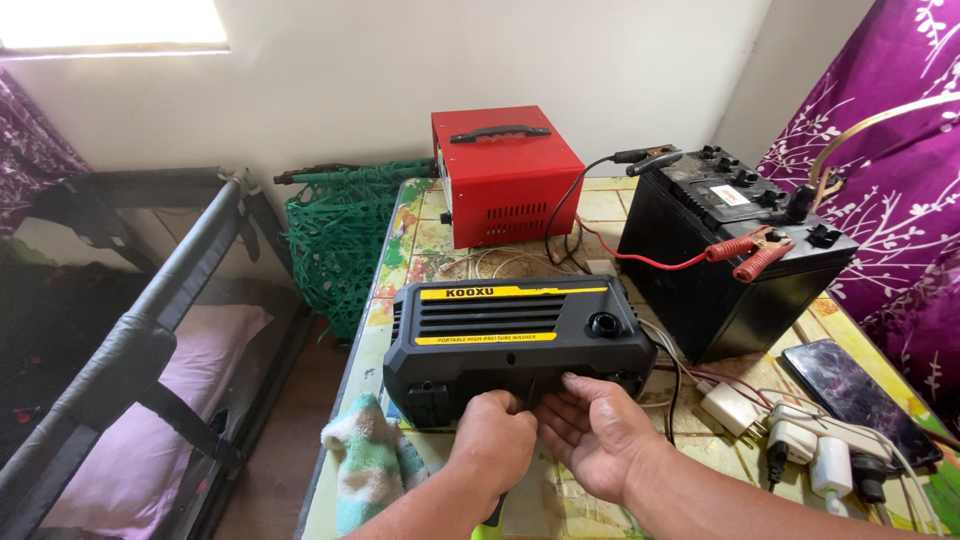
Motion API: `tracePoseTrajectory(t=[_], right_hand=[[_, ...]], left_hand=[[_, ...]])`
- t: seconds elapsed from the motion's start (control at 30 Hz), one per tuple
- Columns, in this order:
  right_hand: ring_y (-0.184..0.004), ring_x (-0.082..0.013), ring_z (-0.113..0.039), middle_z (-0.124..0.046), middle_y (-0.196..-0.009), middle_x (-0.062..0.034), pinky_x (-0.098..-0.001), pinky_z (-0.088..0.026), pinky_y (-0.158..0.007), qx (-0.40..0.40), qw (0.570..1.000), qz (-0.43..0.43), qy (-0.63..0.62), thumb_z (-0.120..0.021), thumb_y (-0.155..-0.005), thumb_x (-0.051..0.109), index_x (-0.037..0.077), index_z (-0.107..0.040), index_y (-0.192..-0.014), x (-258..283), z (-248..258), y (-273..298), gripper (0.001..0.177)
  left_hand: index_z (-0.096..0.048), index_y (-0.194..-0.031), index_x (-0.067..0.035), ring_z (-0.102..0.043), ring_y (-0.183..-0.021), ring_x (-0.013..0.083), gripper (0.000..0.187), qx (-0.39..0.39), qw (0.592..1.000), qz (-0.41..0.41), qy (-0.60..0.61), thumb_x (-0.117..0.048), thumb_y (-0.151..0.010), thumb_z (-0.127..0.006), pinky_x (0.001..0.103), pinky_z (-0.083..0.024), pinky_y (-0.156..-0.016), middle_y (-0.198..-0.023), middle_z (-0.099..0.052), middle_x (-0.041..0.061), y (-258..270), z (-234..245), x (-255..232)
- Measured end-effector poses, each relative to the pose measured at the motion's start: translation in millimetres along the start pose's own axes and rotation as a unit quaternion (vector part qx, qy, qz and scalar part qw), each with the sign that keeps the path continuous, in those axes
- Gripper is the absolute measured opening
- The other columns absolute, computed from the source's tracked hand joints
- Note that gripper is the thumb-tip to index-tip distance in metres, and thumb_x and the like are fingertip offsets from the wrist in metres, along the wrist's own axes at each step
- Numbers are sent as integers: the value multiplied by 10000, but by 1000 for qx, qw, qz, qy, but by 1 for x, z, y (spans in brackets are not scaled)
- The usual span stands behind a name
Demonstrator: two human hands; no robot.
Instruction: The person uses a screwdriver to remove multiple screws from a black portable high-pressure washer unit on a tiled table. They turn the unit over, unscrew fasteners on different sides, and set the screwdriver down while handling the device.
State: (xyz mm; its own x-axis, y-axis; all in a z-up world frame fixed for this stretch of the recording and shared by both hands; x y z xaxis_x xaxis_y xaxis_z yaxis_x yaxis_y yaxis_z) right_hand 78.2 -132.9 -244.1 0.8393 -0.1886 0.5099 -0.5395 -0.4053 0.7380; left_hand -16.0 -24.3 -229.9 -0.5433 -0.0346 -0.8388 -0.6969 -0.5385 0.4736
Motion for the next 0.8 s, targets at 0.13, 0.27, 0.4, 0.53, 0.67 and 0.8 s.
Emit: tracePoseTrajectory(t=[0.13, 0.27, 0.4, 0.53, 0.67, 0.8], right_hand=[[-1042, -268, -635, -631, -1051, -113, -436, -528, -1006, -1, 998, 10, -54, -692, -918, 264, 49, -619, -1071, -2, -2, 2, 274], [-996, -233, -623, -640, -985, -72, -405, -502, -941, 4, 999, 4, -32, -712, -900, 325, 77, -647, -1032, -4, -2, 5, 289], [-895, -215, -588, -632, -908, -41, -401, -476, -876, 7, 1000, -11, 3, -724, -892, 384, 93, -656, -959, -3, -2, 7, 307], [-816, -203, -553, -601, -857, -20, -396, -442, -829, -9, 999, -16, 40, -731, -883, 429, 107, -660, -914, -1, 0, 6, 331], [-787, -187, -525, -605, -834, -7, -382, -435, -820, -11, 999, -10, 52, -748, -877, 434, 125, -660, -901, -1, 3, 3, 322], [-769, -182, -517, -610, -822, -4, -369, -442, -808, -9, 998, -11, 58, -756, -870, 451, 135, -652, -879, -2, 3, -1, 333]], left_hand=[[-752, -1049, -36, -638, -665, 132, 213, 5, 998, -32, 47, -118, -876, -658, 313, -518, -603, -825, -732, 78, -2, 4, 4], [-730, -1014, -47, -586, -600, 156, 169, 34, 996, 8, 77, -105, -881, -643, 334, -482, -561, -784, -672, 72, -4, 9, 7], [-736, -1002, -26, -585, -587, 153, 155, 46, 994, 15, 101, -89, -883, -659, 318, -480, -559, -769, -698, 68, -4, 11, 3], [-726, -998, -18, -557, -567, 167, 136, 44, 992, 15, 119, -71, -880, -682, 327, -455, -548, -756, -675, 87, -4, 13, -2], [-719, -994, -39, -551, -564, 164, 119, 44, 994, 44, 95, -91, -901, -667, 328, -460, -560, -759, -665, 82, -3, 12, -2], [-728, -945, -11, -578, -579, 157, 111, 53, 995, 30, 74, -84, -900, -657, 322, -482, -561, -742, -656, 72, -3, 9, -1]])
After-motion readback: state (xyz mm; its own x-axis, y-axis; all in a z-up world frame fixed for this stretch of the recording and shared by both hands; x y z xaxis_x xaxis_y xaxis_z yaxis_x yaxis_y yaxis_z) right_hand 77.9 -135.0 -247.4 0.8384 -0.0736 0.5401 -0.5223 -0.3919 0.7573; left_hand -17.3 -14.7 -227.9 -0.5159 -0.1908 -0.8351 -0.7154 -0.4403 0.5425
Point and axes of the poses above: each hand's wrist, its own y-axis away from the middle knuckle, its own z-axis out of the back of the hand, x = y × z, the point moved 3 cm from there along -y, towards the middle knuckle
